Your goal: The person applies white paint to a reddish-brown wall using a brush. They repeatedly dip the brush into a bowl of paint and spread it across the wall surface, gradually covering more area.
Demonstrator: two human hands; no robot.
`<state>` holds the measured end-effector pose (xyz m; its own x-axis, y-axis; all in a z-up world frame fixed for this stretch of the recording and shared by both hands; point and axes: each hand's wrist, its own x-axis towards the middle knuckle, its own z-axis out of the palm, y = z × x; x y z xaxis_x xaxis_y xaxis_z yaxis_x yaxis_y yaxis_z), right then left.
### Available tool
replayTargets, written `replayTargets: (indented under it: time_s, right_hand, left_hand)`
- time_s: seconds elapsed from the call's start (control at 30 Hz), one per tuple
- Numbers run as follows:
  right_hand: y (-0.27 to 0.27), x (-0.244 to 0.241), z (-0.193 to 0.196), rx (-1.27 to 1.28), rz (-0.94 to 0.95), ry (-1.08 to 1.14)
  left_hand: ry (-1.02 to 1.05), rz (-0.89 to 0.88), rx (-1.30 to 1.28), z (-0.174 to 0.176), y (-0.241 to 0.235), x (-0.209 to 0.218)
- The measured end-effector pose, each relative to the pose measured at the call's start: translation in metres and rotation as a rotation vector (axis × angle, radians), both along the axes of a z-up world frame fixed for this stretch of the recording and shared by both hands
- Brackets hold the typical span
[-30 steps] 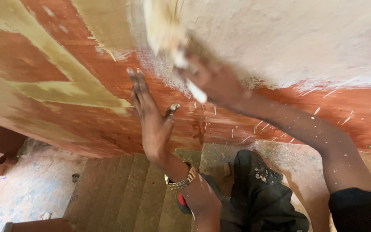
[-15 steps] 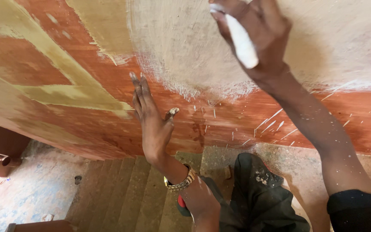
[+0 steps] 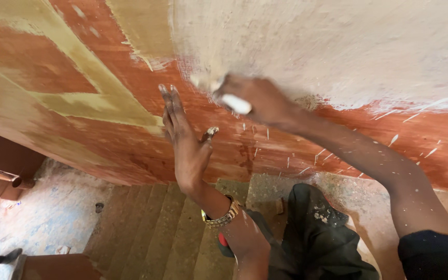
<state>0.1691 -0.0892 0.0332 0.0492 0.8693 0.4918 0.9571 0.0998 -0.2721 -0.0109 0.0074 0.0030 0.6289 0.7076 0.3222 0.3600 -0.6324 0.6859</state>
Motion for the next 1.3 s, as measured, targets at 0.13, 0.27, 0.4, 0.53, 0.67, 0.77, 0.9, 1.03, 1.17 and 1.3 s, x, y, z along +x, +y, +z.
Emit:
replayTargets:
  time_s: [0.13, 0.27, 0.4, 0.53, 0.67, 0.77, 0.9, 1.03, 1.17, 1.3]
  right_hand:
    - [-0.032, 0.016, 0.057, 0.405, -0.149, -0.311]
    - [-0.044, 0.017, 0.074, 0.653, -0.365, -0.488]
    - [-0.019, 0.014, 0.037, 0.473, -0.318, -0.664]
    - [-0.005, 0.002, -0.015, 0.052, -0.171, -0.602]
    - [-0.015, 0.003, -0.005, -0.156, -0.081, -0.244]
    - [-0.045, 0.007, 0.039, -0.062, -0.194, -0.009]
    - [-0.094, 0.011, 0.090, 0.343, -0.311, -0.189]
    - [-0.103, 0.014, 0.089, 0.599, -0.414, -0.507]
    - [-0.097, 0.008, 0.049, 0.378, -0.362, -0.656]
    - [-0.113, 0.008, 0.017, -0.087, -0.311, -0.422]
  left_hand:
    - [-0.096, -0.069, 0.023, -0.002, 0.004, 0.005]
    - [-0.166, -0.106, 0.054, -0.005, 0.006, 0.005]
    - [-0.159, -0.088, 0.038, -0.004, 0.006, 0.005]
    - [-0.141, -0.073, -0.008, -0.002, 0.003, 0.002]
    - [-0.065, -0.041, -0.007, 0.000, 0.003, -0.001]
    - [-0.093, -0.059, 0.033, -0.001, 0.003, -0.002]
    - [-0.172, -0.107, 0.041, -0.002, 0.002, -0.004]
    - [-0.164, -0.108, 0.063, 0.000, -0.001, -0.003]
    - [-0.189, -0.145, 0.135, 0.007, -0.009, 0.000]
    - [-0.354, -0.330, 0.201, 0.020, -0.036, -0.001]
